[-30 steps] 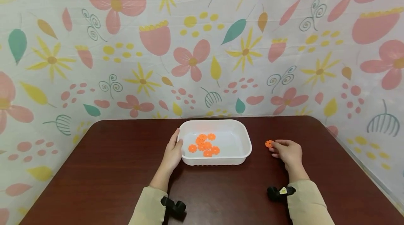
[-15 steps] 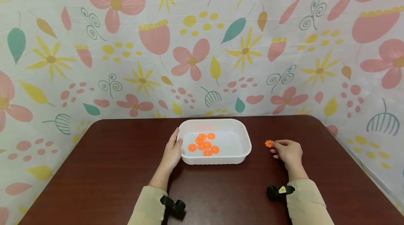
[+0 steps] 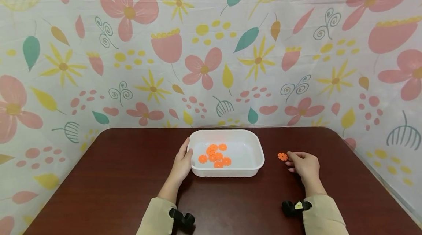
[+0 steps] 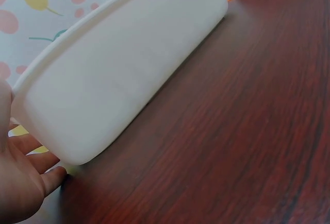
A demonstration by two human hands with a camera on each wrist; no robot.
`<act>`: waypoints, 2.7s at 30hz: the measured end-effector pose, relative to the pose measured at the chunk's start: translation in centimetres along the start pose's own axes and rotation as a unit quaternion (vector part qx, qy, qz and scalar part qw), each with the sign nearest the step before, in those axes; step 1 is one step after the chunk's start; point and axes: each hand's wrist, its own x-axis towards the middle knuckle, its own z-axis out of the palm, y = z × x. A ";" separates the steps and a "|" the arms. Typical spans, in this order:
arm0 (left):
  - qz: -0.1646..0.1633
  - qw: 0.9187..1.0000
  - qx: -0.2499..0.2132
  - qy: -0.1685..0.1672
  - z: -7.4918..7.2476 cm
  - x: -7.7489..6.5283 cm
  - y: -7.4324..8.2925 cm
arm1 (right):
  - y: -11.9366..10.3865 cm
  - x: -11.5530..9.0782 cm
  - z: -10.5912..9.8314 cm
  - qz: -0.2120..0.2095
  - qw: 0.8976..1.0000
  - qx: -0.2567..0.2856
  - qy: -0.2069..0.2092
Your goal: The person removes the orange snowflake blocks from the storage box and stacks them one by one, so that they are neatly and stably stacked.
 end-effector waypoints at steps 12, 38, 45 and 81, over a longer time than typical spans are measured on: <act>-0.001 1.000 0.010 -0.013 0.1 -0.3 -0.1 | -0.4 -0.5 0.0 -0.067 0.996 0.029 0.044; 0.013 0.998 0.039 -0.037 -0.7 0.3 -0.1 | -4.2 -1.8 3.2 -0.136 0.988 0.076 -0.011; 0.024 0.998 0.048 -0.034 -0.7 0.4 0.1 | -6.1 -1.9 3.7 -0.143 0.986 0.076 -0.028; 0.015 0.998 0.048 -0.025 -0.6 0.2 0.2 | -9.8 -1.7 9.3 -0.206 0.960 -0.020 -0.186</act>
